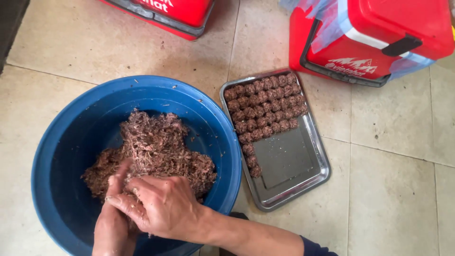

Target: Shaping a meat mixture into small cylindrical portions and arranging them on a metal tray.

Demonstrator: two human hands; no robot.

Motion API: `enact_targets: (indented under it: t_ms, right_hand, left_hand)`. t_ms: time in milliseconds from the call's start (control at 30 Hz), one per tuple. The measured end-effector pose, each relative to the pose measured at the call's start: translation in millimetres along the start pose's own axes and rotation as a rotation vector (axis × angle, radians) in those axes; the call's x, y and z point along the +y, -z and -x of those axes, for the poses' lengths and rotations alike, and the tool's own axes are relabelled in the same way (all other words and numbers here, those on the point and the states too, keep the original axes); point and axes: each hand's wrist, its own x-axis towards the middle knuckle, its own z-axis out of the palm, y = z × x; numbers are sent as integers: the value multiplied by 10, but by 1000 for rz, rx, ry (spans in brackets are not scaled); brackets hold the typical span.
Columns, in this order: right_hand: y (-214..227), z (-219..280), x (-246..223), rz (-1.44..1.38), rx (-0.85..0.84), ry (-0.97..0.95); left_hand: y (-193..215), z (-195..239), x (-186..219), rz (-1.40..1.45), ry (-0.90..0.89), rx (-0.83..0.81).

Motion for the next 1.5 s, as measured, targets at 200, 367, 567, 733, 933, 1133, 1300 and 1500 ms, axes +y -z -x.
enact_targets:
  t_ms: [200,367,567,733,933,1133,1300,1500]
  right_hand:
    - [-166,32,193,-119,38,5]
    - [-23,-19,127,-260,-43,-98]
    - [78,-16,11,-266,-94,-81]
    - [-40,34,104,-263,-49,-74]
    - [130,107,252,-506,140,-193]
    - [232,92,643,-1790,187,-923]
    - [41,265,743,-1790,172,-1028]
    - [30,274,804,-1523,175,-954]
  left_hand:
    - [-22,27,76,41,283,236]
    - [10,43,183,-196,154,5]
    - [-104,113,398,-193,379,-97]
    - [-137,144,512,-196,398,-35]
    - [97,66,415,-125,278,-42]
    - [143,-7,372,-76,304,-87]
    - [103,7,395,-91,322,-64]
    - [168,11,320,-19,270,-82]
